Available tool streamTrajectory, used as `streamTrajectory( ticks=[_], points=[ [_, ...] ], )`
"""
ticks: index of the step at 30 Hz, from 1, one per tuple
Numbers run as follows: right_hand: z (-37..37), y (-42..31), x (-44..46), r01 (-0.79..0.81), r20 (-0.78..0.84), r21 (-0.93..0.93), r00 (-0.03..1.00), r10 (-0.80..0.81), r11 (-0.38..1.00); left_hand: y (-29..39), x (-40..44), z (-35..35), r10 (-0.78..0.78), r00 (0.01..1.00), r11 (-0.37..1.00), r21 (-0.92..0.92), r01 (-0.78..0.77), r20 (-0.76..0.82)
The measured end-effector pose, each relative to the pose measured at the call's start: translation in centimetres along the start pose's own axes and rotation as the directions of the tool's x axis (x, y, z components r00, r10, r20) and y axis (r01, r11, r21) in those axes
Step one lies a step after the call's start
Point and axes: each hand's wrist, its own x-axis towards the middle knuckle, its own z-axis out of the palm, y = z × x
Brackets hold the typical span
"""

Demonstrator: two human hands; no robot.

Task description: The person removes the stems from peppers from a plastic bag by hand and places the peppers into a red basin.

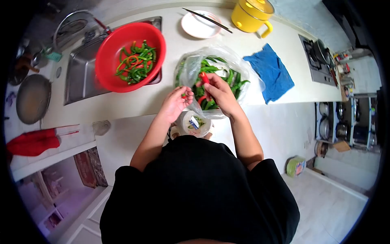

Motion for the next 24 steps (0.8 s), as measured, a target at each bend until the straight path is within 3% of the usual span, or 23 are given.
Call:
streamTrajectory(
  ticks=[3, 7, 8, 10, 13, 15, 17, 19, 20, 24],
  points=[
    [3.3, -0.4, 5.7, 0.094, 0.111, -0.212, 0.991, -0.071, 0.973, 0.2, -0.8, -1.1, 0.015, 1.000, 1.000, -0.018, -0.015, -0.018],
    [9.5, 0.9, 14.8, 0.137, 0.160, 0.087, 0.976, -0.150, 0.987, 0.4, -2.0, -1.7, 0.023, 0.998, 0.999, -0.027, -0.025, -0.058],
    [9.5, 0.0, 14.6, 0.234, 0.120, -0.116, 0.968, -0.220, 0.965, 0.6, -2.1, -2.0, 0.034, 0.997, 0.999, -0.031, -0.036, -0.063],
    [8.9, -2.6, 13.9, 0.348, 0.074, -0.517, 0.928, -0.365, 0.782, 1.1, -2.6, -2.0, 0.057, 0.997, 0.998, -0.033, -0.059, -0.052],
    [3.2, -0.8, 12.5, 0.344, -0.101, -0.439, 0.899, -0.426, 0.830, 1.3, -2.8, -2.8, 0.085, 0.993, 0.993, -0.078, -0.092, -0.083],
    [-1.0, 0.8, 10.4, 0.219, -0.354, -0.555, 0.811, -0.466, 0.803, 1.3, -2.5, -3.1, 0.089, 0.992, 0.992, -0.079, -0.096, -0.086],
    [-6.1, 3.5, 9.0, -0.021, -0.442, -0.758, 0.752, -0.490, 0.652, 1.1, -2.5, -2.7, 0.082, 0.993, 0.994, -0.067, -0.088, -0.090],
    [-9.9, 5.7, 8.2, -0.263, -0.442, -0.871, 0.789, -0.426, 0.416, 0.9, -1.9, -2.1, 0.057, 0.997, 0.996, -0.061, -0.060, -0.056],
    [-11.6, 7.0, 8.0, -0.304, -0.360, -0.931, 0.853, -0.378, 0.201, 0.8, -1.4, -1.8, 0.043, 0.999, 0.998, -0.054, -0.044, -0.031],
    [-13.6, 8.9, 8.4, -0.282, -0.263, -0.960, 0.905, -0.335, -0.006, 0.3, 0.1, 0.0, -0.005, 0.999, 1.000, -0.015, 0.005, 0.048]
  ],
)
